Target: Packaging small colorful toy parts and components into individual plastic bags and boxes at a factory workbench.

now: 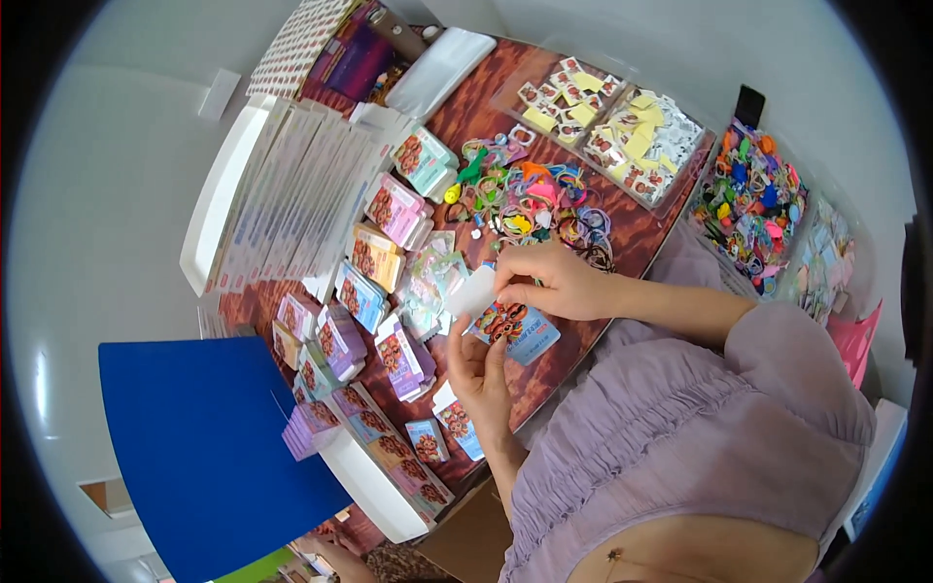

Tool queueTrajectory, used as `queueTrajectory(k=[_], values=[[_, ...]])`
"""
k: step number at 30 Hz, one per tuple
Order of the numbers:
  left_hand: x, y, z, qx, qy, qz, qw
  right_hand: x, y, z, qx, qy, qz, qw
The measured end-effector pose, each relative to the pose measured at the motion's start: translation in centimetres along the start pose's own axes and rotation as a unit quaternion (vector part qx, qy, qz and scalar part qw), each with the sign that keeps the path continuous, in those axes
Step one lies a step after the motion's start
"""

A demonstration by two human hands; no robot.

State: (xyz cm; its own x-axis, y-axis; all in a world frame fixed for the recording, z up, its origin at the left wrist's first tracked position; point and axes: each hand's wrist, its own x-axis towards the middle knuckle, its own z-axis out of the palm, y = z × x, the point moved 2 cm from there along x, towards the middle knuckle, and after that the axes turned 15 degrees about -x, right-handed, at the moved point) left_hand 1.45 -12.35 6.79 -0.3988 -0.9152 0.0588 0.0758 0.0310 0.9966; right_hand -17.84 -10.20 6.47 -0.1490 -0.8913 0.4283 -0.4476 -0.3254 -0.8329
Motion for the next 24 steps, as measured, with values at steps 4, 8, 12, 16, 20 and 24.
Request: queueTrajectory(k=[4,8,12,16,20,24], values=[[-0.7,0.8,-1.1,-0.023,0.008,0.014,1.000,0.7,-2.1,0.2,0.046,-0.092,0.098,0.990],[-1.8,0.1,-1.7,-0.018,0.023,0.022,0.999,1.6,-1.2,0.7,0.084,-0.122,-0.042,0.988],[-3.3,0.4,-1.3,-0.044,0.058,0.033,0.997,1.0,-1.7,1.6,0.142,-0.158,-0.029,0.977],[-4.4,0.7,-1.3,-0.040,0.066,-0.010,0.997,0.4,-2.0,2.6,0.113,-0.188,0.058,0.974],[-5.5,0.0,-2.0,-0.040,0.052,-0.010,0.998,0.7,-2.0,3.2,0.125,-0.225,0.126,0.958],[-5.8,0.0,-2.4,-0.073,0.060,0.000,0.996,0.9,-2.5,3.3,0.057,-0.260,0.053,0.962]])
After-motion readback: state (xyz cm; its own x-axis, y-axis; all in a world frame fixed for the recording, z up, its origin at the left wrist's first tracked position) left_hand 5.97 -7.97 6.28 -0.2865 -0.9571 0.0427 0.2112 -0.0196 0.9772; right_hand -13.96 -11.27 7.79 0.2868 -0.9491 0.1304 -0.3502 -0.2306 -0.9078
